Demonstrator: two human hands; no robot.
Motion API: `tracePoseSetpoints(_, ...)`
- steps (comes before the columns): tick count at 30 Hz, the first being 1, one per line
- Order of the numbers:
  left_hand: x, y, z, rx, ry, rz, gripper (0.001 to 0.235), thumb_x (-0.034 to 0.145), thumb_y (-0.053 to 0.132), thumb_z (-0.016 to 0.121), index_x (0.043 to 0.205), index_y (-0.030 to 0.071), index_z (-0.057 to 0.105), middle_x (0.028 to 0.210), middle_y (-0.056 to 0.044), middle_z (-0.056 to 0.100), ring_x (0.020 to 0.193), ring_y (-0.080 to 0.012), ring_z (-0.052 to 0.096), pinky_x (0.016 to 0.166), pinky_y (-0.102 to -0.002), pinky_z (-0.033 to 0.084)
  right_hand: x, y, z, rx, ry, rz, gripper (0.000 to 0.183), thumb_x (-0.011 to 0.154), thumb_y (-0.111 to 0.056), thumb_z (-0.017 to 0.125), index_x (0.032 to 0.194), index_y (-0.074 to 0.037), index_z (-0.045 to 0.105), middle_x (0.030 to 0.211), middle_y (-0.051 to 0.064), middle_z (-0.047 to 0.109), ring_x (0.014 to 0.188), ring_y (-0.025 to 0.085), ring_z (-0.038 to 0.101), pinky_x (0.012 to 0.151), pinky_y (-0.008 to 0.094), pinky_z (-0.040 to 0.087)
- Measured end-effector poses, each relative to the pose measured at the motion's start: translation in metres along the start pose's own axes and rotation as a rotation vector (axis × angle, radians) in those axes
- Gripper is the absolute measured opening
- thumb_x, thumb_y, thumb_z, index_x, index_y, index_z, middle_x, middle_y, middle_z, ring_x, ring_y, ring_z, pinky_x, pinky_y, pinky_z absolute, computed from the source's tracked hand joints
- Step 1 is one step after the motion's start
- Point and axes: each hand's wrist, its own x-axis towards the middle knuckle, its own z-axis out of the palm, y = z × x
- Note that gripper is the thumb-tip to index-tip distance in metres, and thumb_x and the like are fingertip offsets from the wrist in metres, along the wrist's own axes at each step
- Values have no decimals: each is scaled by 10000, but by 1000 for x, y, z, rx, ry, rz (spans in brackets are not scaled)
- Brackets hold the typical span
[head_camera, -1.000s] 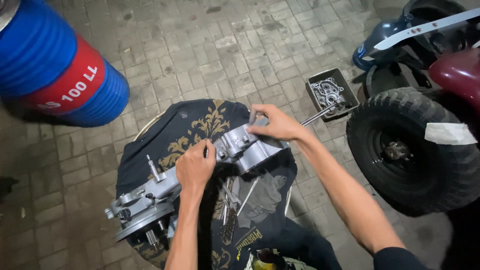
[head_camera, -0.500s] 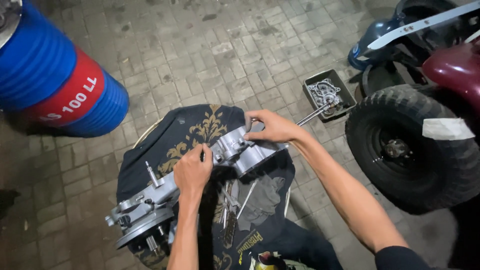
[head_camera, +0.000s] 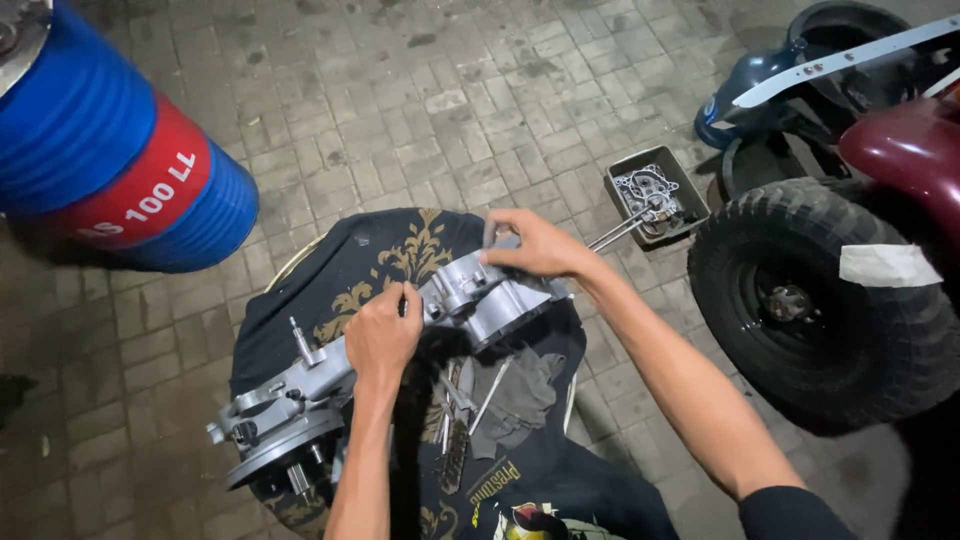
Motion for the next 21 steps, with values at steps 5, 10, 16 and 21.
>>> tracePoseSetpoints(5, -1, 4, -5, -8, 0, -4, 373, 1031, 282, 555, 711, 131, 675, 547, -88, 637, 466, -285, 640, 483, -378, 522, 11, 10, 5, 147, 74, 126, 233, 891, -195, 797, 1003, -50, 653, 800, 112, 685, 518, 144, 639, 515, 254, 558)
tracePoseSetpoints(10, -2, 2, -3, -12, -19, 2, 399, 1034, 281, 535, 674, 137, 629, 520, -75, 607, 448, -261, 620, 475, -350, 508, -5, -8, -3, 25, -97, 38, 313, 855, -170, 798, 1120, -49, 687, 1103, 132, 729, 1039, 266, 693, 939, 470, 546)
tracePoseSetpoints(16, -1, 0, -1, -12, -13, -6, 408, 1036, 289, 532, 667, 140, 626, 512, -62, 601, 440, -257, 613, 461, -343, 490, 8, 10, 9, 137, 114, 151, 241, 897, -212, 793, 1008, -48, 656, 906, 134, 668, 544, 181, 670, 493, 252, 576)
tracePoseSetpoints(21, -3, 0, 0, 12, -11, 0, 389, 1023, 336, 539, 706, 131, 633, 575, -128, 648, 520, -356, 671, 518, -455, 540, -5, 2, 0, 79, -70, 91, 348, 868, -211, 813, 1104, 0, 669, 1174, 212, 680, 874, 376, 734, 675, 468, 642)
